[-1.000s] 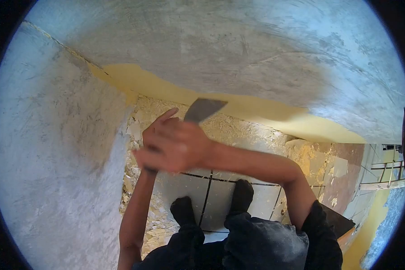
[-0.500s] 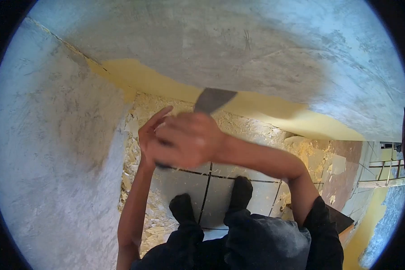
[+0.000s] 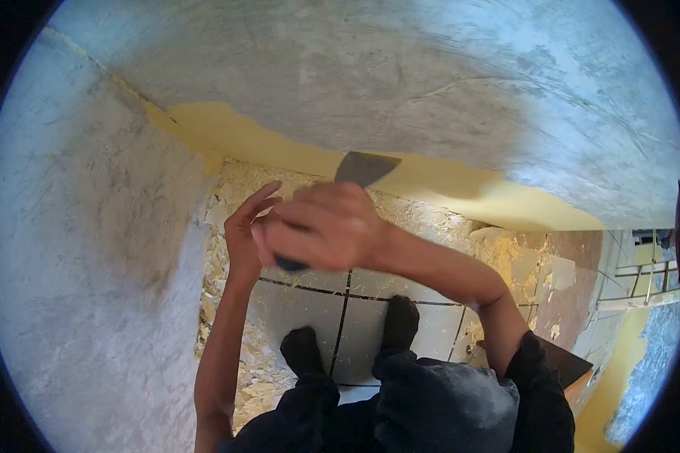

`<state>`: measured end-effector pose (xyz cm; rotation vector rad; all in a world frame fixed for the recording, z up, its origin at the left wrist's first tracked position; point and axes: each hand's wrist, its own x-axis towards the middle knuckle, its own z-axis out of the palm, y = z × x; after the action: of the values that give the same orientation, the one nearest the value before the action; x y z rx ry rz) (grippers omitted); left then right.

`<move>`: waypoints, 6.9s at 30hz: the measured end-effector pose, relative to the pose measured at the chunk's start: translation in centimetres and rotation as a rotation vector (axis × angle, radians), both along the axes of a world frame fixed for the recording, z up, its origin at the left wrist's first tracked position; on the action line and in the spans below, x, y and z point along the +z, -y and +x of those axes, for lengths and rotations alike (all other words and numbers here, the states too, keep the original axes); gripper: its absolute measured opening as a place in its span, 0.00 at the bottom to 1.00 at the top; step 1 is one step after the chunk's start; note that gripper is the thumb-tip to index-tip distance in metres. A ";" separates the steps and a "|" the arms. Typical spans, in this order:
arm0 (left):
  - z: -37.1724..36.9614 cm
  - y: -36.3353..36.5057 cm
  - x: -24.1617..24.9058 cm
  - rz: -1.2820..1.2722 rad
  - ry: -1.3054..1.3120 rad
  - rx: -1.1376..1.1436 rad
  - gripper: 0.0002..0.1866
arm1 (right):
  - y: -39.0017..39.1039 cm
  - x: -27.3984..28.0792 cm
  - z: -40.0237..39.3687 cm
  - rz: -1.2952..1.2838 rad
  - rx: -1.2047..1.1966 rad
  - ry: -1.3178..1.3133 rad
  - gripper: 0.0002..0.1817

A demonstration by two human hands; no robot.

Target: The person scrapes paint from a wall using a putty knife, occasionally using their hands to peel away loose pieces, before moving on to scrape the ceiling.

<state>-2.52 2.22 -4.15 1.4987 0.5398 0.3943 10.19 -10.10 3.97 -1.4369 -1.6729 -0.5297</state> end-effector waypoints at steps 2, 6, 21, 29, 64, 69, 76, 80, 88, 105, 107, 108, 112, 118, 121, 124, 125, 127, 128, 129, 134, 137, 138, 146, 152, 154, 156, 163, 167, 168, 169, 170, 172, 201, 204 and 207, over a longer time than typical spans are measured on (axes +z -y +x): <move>0.5 -0.2 0.3 -0.095 -0.026 -0.047 0.19 | 2.1 2.1 -0.8 0.167 0.008 -0.052 0.10; 0.7 0.3 -0.4 -0.041 -0.013 -0.012 0.18 | 3.6 1.8 1.7 0.237 -0.105 -0.097 0.09; 2.7 3.6 0.7 0.001 -0.051 -0.137 0.18 | 15.5 9.4 -0.7 0.430 -0.206 -0.431 0.10; 5.4 6.3 1.8 0.106 -0.002 -0.382 0.19 | 20.5 6.3 2.6 0.103 -0.595 -0.266 0.10; 3.0 5.1 1.4 0.080 -0.074 -0.202 0.19 | 18.1 7.2 0.7 0.530 -0.354 -0.266 0.18; 2.9 4.7 1.3 0.081 -0.084 -0.203 0.19 | 17.9 7.5 0.8 0.262 -0.220 -0.280 0.17; 2.6 4.5 0.7 0.047 -0.102 -0.194 0.19 | 16.8 8.1 1.6 0.497 -0.128 -0.224 0.21; 2.5 4.9 1.0 0.057 -0.106 -0.199 0.19 | 18.1 7.1 0.6 0.563 -0.427 -0.166 0.19; 2.5 4.7 1.1 0.057 -0.104 -0.184 0.18 | 17.4 7.1 1.8 0.513 -0.051 -0.102 0.14; 2.5 4.7 1.0 0.047 -0.108 -0.183 0.19 | 16.0 5.6 2.2 0.516 0.006 -0.191 0.10; 2.6 4.6 1.1 0.054 -0.137 -0.176 0.19 | 15.8 5.5 2.1 0.431 -0.016 -0.254 0.11; 2.6 4.6 1.1 0.066 -0.115 -0.184 0.19 | 16.1 5.9 1.1 0.473 0.043 -0.243 0.11; 2.5 4.4 1.0 0.069 -0.095 -0.181 0.18 | 16.2 5.6 1.9 0.418 0.065 -0.262 0.11; 2.2 4.2 0.6 0.030 -0.087 -0.183 0.18 | 16.9 6.8 -0.1 0.414 0.186 -0.223 0.08; 2.2 4.1 0.3 0.017 -0.093 -0.173 0.18 | 15.4 5.6 2.4 0.309 -0.020 -0.213 0.09; 2.2 4.6 1.4 0.047 -0.078 -0.186 0.19 | 15.8 5.8 1.2 0.349 0.064 -0.176 0.08; 2.4 4.4 1.5 0.057 -0.077 -0.172 0.19 | 15.7 6.0 0.7 0.440 0.136 -0.176 0.08; 2.0 4.4 1.4 0.052 -0.055 -0.193 0.19 | 15.5 6.1 0.8 0.434 0.136 -0.213 0.08; 1.8 4.4 1.4 0.053 -0.055 -0.188 0.19 | 14.8 5.7 1.8 0.371 0.038 -0.223 0.09; 1.9 4.4 1.3 0.050 -0.059 -0.191 0.19 | 14.5 5.5 2.5 0.309 -0.056 -0.225 0.09; 1.7 4.4 1.7 0.057 -0.051 -0.200 0.19 | 15.5 6.0 1.2 0.318 0.105 -0.092 0.08; 2.0 4.4 1.7 0.058 -0.059 -0.170 0.19 | 14.1 5.1 2.5 0.257 -0.041 -0.170 0.11; 2.0 4.5 1.7 0.058 -0.058 -0.180 0.19 | 14.3 5.4 2.5 0.234 -0.027 -0.135 0.12; 1.7 4.5 1.0 0.041 -0.060 -0.188 0.18 | 13.0 4.9 2.4 0.282 -0.006 -0.148 0.10; 1.8 4.3 1.2 0.054 -0.061 -0.184 0.18 | 12.2 4.0 1.7 0.343 0.076 -0.091 0.11; 1.8 4.3 1.2 0.078 -0.078 -0.188 0.18 | 11.9 4.3 2.2 0.252 0.083 -0.054 0.11; 1.8 4.2 1.3 0.079 -0.068 -0.196 0.18 | 12.6 5.7 0.2 0.322 0.121 -0.114 0.11; 1.1 4.3 0.9 0.068 -0.082 -0.197 0.18 | 11.0 4.2 0.5 0.280 0.050 -0.061 0.12; 1.0 4.2 0.8 0.052 -0.085 -0.198 0.18 | 10.8 4.4 -0.7 0.346 0.088 -0.099 0.10; 1.0 4.1 0.6 0.041 -0.104 -0.189 0.18 | 10.0 3.6 0.4 0.269 0.067 -0.058 0.11; 1.0 4.0 0.5 0.035 -0.119 -0.173 0.18 | 9.4 3.3 1.1 0.195 0.053 -0.014 0.11; 0.7 4.0 0.5 0.032 -0.130 -0.175 0.18 | 9.7 3.6 0.2 0.194 0.051 -0.025 0.11; 1.6 3.7 0.7 0.043 -0.084 -0.193 0.18 | 9.9 4.8 -0.9 0.284 0.162 -0.140 0.10; 1.4 2.4 -1.0 -0.137 -0.034 -0.188 0.18 | 2.9 0.9 0.8 0.244 0.125 -0.011 0.15; 1.6 2.8 0.0 -0.069 -0.062 -0.176 0.18 | 4.9 2.6 -1.6 0.215 0.147 -0.042 0.14; 1.2 2.4 -0.5 -0.052 -0.039 -0.180 0.18 | 4.0 0.8 1.0 0.104 0.055 0.058 0.10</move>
<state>-1.36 -0.20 -4.64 1.4939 0.4386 0.2100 11.23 -14.05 4.73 -1.3075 -1.7004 -0.6241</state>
